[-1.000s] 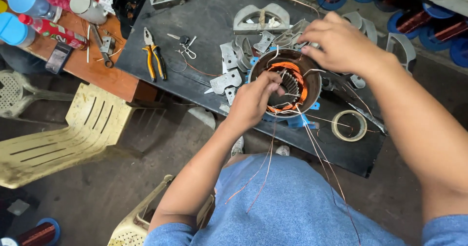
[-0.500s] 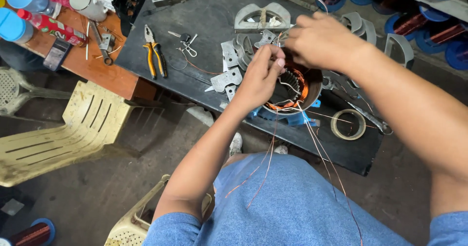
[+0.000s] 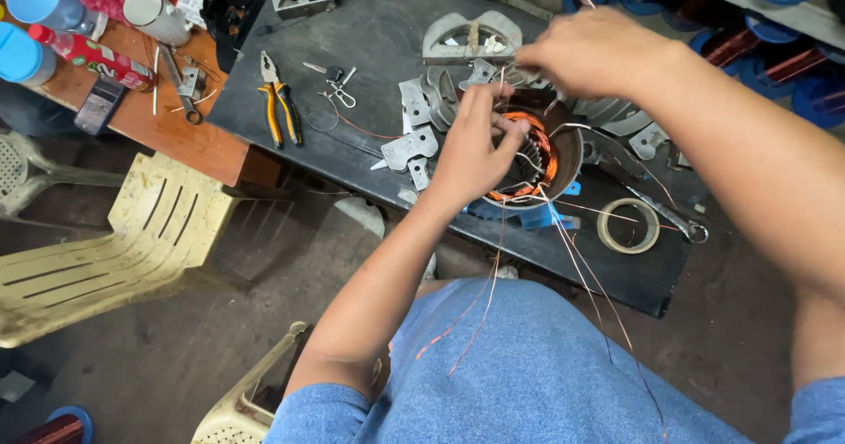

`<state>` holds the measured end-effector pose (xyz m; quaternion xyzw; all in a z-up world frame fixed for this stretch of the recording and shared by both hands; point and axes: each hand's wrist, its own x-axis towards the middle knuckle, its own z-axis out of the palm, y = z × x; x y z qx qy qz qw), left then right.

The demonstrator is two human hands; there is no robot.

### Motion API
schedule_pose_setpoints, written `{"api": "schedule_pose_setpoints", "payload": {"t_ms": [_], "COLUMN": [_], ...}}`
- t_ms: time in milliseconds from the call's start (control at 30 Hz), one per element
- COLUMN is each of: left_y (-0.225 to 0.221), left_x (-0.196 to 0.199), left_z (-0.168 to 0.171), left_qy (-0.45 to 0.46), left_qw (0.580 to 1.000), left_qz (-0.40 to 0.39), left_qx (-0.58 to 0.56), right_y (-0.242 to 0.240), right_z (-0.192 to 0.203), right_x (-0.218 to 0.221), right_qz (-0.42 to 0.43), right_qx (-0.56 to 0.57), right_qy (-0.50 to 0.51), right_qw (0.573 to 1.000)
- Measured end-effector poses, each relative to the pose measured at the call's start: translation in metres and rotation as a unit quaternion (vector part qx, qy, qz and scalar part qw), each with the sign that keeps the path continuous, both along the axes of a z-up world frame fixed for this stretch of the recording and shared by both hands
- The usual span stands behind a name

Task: Connecting and organizing copper wires inside an electric motor stator during a repair process.

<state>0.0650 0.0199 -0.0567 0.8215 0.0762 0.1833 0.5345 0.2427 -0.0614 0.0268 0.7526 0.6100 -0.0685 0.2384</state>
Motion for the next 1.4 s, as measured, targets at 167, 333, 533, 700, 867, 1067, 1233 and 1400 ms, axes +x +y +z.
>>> {"api": "schedule_pose_setpoints", "payload": {"t_ms": [167, 333, 533, 700, 867, 1067, 1233, 1400], "left_y": [0.005, 0.01, 0.012, 0.01, 0.018, 0.017, 0.018, 0.024], "left_x": [0.011, 0.016, 0.021, 0.007, 0.014, 0.011, 0.018, 0.016], "left_z": [0.008, 0.003, -0.004, 0.007, -0.005, 0.002, 0.015, 0.025], "left_qy": [0.097, 0.091, 0.01, -0.012, -0.073, -0.015, 0.059, 0.034], "left_qw": [0.995, 0.992, 0.998, 0.992, 0.99, 0.996, 0.992, 0.99], "left_qz": [-0.028, -0.078, -0.035, -0.098, -0.081, -0.068, -0.107, -0.131], "left_qx": [-0.013, -0.043, -0.047, -0.08, -0.092, 0.051, 0.043, 0.031], "right_y": [-0.014, -0.017, -0.044, -0.08, -0.117, -0.081, -0.045, -0.049], "right_z": [-0.016, 0.03, 0.022, 0.016, 0.002, -0.04, -0.101, -0.102], "right_x": [0.013, -0.011, 0.036, 0.065, -0.002, -0.064, -0.05, -0.054], "right_qz": [0.126, 0.148, 0.151, -0.022, -0.148, -0.163, -0.191, -0.245], "right_qx": [0.105, 0.074, 0.099, 0.266, 0.468, 0.327, 0.346, 0.342], "right_qy": [-0.107, -0.171, -0.221, 0.028, 0.244, 0.376, 0.397, 0.406], "right_qw": [0.981, 0.971, 0.958, 0.963, 0.837, 0.852, 0.828, 0.811]}}
